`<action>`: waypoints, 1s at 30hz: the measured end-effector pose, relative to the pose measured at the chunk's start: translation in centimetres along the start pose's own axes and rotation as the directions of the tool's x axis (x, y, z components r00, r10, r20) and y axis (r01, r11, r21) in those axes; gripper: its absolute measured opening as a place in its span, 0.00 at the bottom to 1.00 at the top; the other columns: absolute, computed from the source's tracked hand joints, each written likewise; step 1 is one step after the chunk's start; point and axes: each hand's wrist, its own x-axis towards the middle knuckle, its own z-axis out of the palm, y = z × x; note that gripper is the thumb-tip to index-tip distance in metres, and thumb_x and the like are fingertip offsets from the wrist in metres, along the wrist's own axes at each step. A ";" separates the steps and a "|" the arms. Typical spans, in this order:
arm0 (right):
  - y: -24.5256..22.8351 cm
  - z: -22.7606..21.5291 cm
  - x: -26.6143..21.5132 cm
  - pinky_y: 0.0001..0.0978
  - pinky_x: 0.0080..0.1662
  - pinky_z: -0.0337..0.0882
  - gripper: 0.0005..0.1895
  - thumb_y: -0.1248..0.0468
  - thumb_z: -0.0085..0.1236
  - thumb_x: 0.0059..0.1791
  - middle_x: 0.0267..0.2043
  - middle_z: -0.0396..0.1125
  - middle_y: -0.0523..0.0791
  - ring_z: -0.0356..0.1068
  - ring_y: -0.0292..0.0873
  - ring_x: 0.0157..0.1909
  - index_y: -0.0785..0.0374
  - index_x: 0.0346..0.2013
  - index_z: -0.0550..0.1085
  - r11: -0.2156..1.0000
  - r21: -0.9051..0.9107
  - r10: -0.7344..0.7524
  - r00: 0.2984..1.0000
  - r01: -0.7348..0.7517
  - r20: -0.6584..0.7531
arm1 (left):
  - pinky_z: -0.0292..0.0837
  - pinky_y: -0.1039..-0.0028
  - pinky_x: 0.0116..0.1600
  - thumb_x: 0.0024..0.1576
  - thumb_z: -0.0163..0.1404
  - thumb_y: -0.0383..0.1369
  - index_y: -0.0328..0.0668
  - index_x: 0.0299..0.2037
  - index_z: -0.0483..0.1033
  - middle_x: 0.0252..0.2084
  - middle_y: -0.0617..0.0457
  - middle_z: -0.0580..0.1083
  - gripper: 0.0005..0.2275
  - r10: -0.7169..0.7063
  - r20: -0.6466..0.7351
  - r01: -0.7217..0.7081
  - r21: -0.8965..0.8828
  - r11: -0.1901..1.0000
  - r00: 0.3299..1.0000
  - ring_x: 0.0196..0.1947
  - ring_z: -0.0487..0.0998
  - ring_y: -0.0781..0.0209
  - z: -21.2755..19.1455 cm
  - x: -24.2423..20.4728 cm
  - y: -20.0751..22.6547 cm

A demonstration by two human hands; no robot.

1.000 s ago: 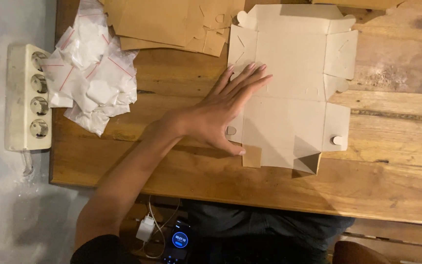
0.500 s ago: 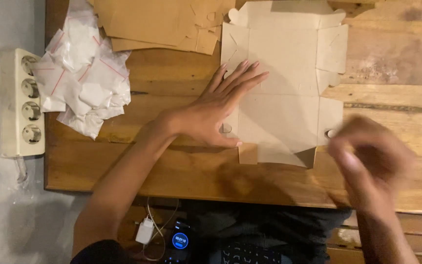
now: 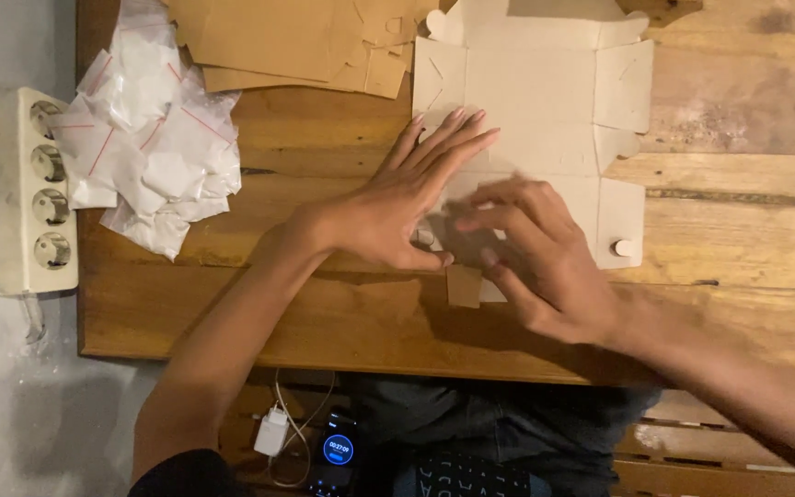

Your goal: The person folds flat cardboard pieces into small boxes by hand. They crease the fold lines, tuck the side flaps, and secure the circular tabs into slots to form the box shape. The process is repeated for several identical cardboard blanks on a wooden table.

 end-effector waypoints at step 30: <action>1.2 -0.5 0.8 0.67 0.71 0.20 0.43 0.42 0.35 0.54 0.78 0.32 0.67 0.23 0.63 0.79 0.67 0.75 0.48 0.920 -0.369 0.064 0.881 0.129 0.469 | 0.14 0.46 0.79 0.51 0.72 0.50 0.44 0.77 0.27 0.81 0.39 0.30 0.61 0.023 -0.017 -0.021 0.088 0.996 1.000 0.81 0.25 0.43 -0.2 -0.3 0.8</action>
